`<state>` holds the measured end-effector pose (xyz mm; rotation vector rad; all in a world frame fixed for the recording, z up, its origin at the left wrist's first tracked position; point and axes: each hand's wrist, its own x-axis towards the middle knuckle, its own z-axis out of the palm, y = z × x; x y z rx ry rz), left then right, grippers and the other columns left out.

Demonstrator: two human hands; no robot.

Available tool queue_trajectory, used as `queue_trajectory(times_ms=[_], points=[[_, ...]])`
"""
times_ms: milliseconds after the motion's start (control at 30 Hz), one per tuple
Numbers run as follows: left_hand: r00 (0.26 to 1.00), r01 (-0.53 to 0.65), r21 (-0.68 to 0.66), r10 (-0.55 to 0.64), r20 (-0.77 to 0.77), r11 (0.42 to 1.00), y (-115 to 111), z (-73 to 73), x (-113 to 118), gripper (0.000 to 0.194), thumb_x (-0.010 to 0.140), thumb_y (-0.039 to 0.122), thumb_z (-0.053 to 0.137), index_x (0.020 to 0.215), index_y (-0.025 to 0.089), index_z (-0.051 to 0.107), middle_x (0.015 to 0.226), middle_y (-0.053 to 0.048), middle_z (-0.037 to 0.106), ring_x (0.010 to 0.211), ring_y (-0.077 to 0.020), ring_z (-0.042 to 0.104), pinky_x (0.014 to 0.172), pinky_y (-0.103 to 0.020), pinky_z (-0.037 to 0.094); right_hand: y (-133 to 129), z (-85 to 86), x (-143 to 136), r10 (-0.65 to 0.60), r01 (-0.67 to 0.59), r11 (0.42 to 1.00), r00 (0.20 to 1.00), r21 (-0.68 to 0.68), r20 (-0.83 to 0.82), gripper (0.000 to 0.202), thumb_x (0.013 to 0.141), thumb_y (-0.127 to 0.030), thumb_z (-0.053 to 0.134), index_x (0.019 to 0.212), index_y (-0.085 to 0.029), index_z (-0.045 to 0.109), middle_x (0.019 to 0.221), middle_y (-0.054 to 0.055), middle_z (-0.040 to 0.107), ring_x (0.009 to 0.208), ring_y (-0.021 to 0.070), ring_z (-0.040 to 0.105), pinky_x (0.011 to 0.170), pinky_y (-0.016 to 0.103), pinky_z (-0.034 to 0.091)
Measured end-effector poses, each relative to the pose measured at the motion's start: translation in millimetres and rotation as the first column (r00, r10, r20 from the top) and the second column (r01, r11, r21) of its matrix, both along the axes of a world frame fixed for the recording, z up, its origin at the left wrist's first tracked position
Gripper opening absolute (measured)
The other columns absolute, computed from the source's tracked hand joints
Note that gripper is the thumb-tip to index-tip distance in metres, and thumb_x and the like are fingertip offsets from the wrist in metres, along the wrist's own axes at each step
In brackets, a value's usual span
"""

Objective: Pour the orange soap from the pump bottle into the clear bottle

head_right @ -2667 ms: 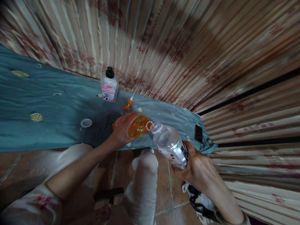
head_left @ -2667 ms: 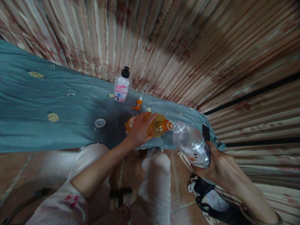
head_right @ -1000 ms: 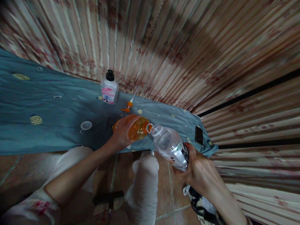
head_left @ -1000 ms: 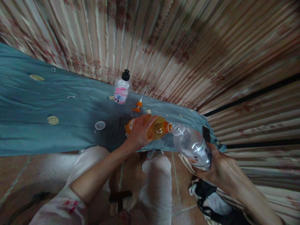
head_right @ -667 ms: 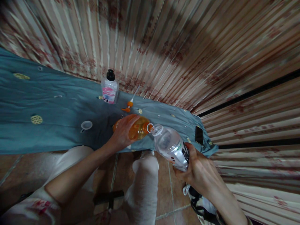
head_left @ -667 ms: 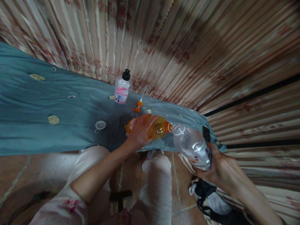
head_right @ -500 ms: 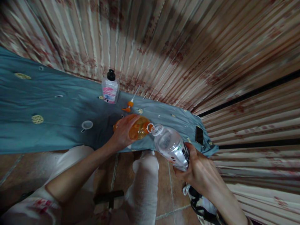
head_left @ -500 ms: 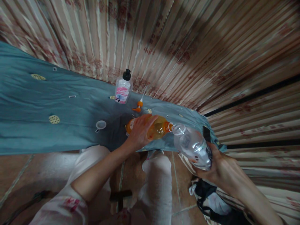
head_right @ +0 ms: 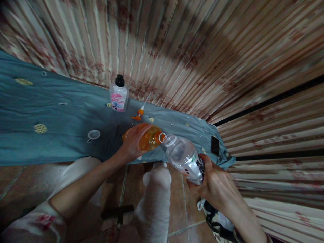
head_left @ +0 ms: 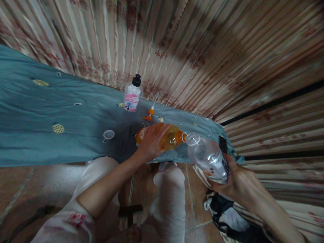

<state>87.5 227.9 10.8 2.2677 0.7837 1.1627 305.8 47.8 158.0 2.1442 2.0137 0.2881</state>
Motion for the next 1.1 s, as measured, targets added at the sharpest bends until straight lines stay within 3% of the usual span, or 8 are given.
queue_trajectory(times_ms=[467,1100], points=[[1.0,-0.002,-0.012,0.002,-0.003,1.0,-0.5,1.5,-0.1,0.077,0.076,0.046,0.069,0.141,0.022,0.036,0.134,-0.014,0.05,0.125,-0.0303,0.047,0.105,-0.046,0.037,1.1,1.5,-3.0,-0.013,0.013,1.0,1.0,-0.002,-0.015,0.065,0.07,-0.048,0.061,0.122,-0.01,0.047,0.065,0.008,0.067,0.055,0.0274,0.065,0.046,0.032,0.045],[1.0,0.008,-0.037,-0.009,-0.026,0.999,0.8,1.2,-0.3,0.079,0.073,0.036,0.072,0.141,0.021,0.034,0.135,-0.015,0.049,0.126,-0.0312,0.046,0.105,-0.048,0.036,1.3,1.6,-2.5,0.002,-0.002,1.0,1.0,0.0,-0.015,0.066,0.071,-0.048,0.06,0.121,-0.007,0.048,0.061,0.008,0.066,0.053,0.0274,0.065,0.045,0.032,0.045]])
